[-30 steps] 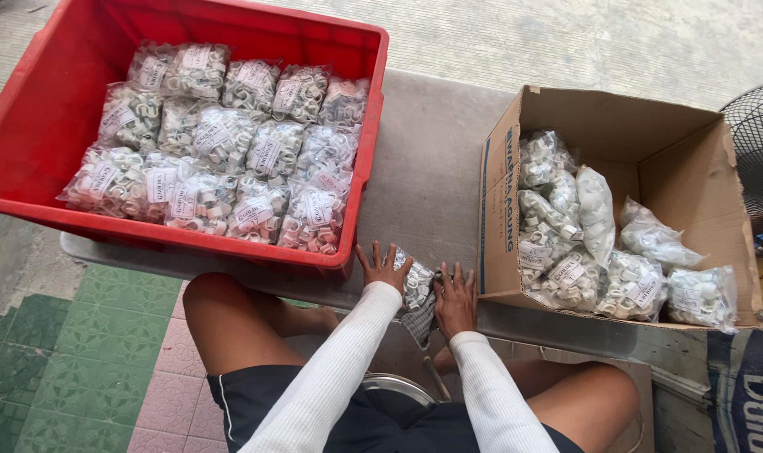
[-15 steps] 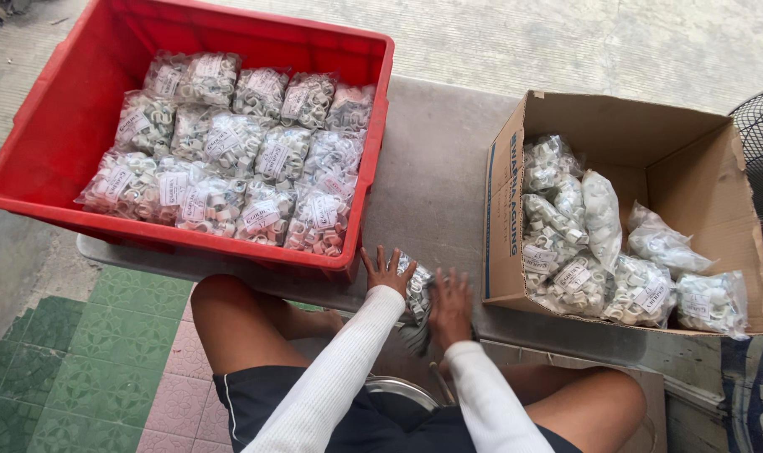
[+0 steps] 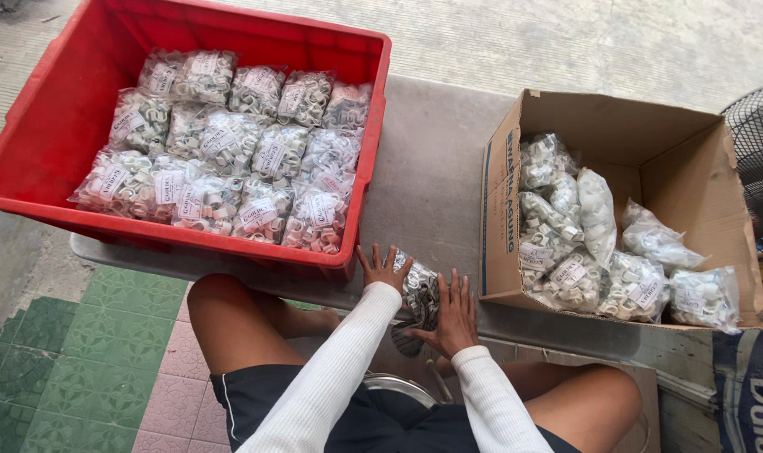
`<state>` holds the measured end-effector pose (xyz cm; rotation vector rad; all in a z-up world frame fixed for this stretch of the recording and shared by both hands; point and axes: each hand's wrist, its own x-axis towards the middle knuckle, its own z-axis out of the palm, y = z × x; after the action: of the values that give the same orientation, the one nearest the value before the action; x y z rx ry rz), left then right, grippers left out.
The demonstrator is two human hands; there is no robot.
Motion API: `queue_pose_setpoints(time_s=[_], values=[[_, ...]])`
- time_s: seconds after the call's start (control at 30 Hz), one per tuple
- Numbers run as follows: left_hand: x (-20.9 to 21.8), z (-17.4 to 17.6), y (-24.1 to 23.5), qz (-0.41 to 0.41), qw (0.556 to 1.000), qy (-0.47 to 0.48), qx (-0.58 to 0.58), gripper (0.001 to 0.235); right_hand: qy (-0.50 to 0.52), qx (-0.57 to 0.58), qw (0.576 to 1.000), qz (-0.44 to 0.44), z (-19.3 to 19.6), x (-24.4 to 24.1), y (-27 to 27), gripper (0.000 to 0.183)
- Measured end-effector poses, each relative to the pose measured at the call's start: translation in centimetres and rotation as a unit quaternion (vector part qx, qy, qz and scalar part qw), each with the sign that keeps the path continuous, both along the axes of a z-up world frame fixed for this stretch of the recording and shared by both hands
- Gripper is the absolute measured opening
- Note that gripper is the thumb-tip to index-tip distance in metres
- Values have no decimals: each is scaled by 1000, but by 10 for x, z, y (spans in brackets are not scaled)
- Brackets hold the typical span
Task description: The person repeatedly wipes small plastic-wrapped packages with a cloth, transferring them from a cardboard box to a red bin. The person handles the packages one at a time, wiping each before placing it into the bin.
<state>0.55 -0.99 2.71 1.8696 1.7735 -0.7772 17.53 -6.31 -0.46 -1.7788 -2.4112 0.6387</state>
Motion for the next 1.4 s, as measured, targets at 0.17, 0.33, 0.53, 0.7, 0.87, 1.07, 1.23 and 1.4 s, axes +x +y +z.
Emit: queue_pose_setpoints(time_s=[0.17, 0.33, 0.53, 0.7, 0.87, 1.07, 1.23, 1.4], values=[[-4, -30, 3, 7, 999, -24, 20, 76, 38, -12, 999, -6, -50, 31, 13, 90], [-17, -93, 20, -62, 996, -30, 56, 55, 130, -29, 991, 3, -37, 45, 26, 70], [-27, -112, 21, -85, 973, -105, 186, 54, 276, -8, 940, -201, 14, 32, 22, 76], [-10, -60, 9, -11, 992, -29, 125, 98, 288, 98, 941, -148, 3, 26, 28, 48], [-7, -45, 11, -61, 992, -71, 82, 80, 320, 97, 928, -166, 23, 21, 24, 50], [-14, -92, 15, -63, 995, -34, 64, 53, 251, 86, 962, -62, -10, 22, 16, 34], [-19, -92, 15, -55, 998, -21, 35, 50, 142, 43, 984, 96, -13, -3, -1, 30], [-17, -77, 12, -53, 998, -11, 12, 52, 154, 42, 981, -114, -55, 10, 39, 37]])
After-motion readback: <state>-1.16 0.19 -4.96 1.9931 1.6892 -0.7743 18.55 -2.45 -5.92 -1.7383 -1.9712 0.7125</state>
